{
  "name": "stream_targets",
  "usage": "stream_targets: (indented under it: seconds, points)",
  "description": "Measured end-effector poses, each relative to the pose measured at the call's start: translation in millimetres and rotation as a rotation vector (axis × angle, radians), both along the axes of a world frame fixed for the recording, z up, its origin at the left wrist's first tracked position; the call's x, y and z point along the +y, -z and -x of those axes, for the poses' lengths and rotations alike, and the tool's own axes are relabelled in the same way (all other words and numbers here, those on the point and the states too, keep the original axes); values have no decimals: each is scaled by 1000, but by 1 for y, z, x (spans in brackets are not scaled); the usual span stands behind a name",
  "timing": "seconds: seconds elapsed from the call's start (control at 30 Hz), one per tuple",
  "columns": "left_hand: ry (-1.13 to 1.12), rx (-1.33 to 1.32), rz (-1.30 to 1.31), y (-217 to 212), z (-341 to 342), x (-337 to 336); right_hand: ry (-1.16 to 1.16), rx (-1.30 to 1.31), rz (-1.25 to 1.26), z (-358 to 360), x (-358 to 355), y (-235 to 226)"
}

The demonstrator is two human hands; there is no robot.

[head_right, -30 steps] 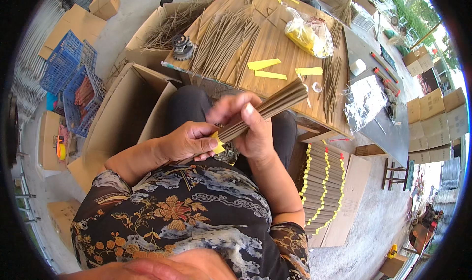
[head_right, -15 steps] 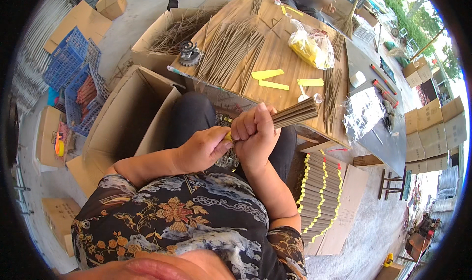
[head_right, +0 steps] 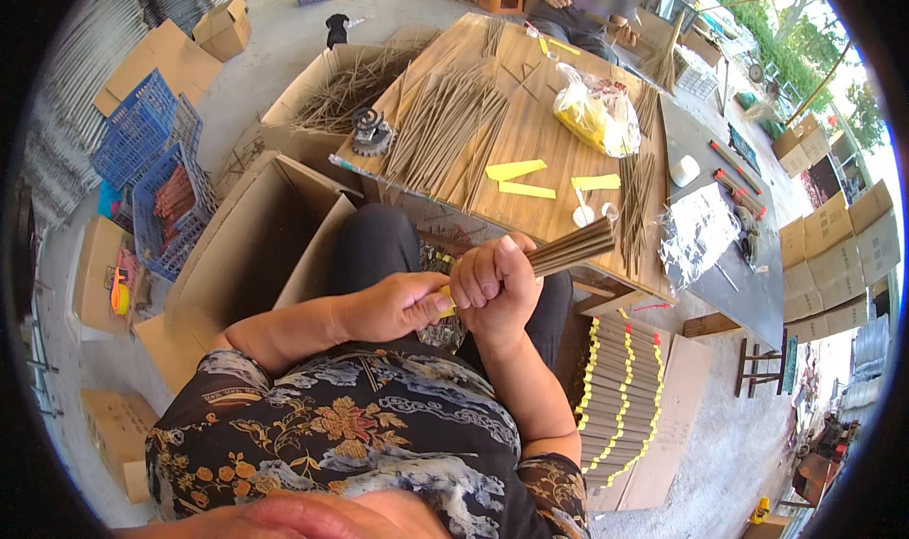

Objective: The person gathers thin wooden sticks into bundles, wraps each bundle with yellow tape, and secures the tape with a small amount of adhesive applied using a stick. The person repeats this process for multiple bundles.

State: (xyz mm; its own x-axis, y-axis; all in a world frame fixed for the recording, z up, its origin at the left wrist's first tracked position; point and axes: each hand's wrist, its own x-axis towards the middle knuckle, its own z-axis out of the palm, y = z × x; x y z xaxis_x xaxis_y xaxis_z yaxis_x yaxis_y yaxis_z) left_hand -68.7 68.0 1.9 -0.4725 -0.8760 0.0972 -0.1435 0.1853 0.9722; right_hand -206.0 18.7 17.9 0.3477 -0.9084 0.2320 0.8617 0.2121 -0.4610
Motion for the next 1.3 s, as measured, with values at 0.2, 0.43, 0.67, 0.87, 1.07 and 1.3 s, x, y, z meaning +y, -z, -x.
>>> stream_targets:
  seconds: [0.2, 0.43, 0.67, 0.87, 1.07, 1.3]
  points:
    - [-177, -231, 429, 12, 4, 1, 117, 89, 62, -2, 4, 3]
    - [85, 162, -201, 9, 6, -1, 99, 58, -45, 3, 4, 2]
    - [258, 463, -539, -11, -6, 5, -81, 0, 174, -1, 7, -15]
    - [-47, 117, -187, 1, 4, 0, -63, -1, -7, 2, -6, 0]
    - [-199, 13, 111, 21, 6, -1, 173, 273, -39, -7, 2, -6]
    - [-50, 174, -423, 2, 3, -3, 159, 253, -137, -5, -4, -2]
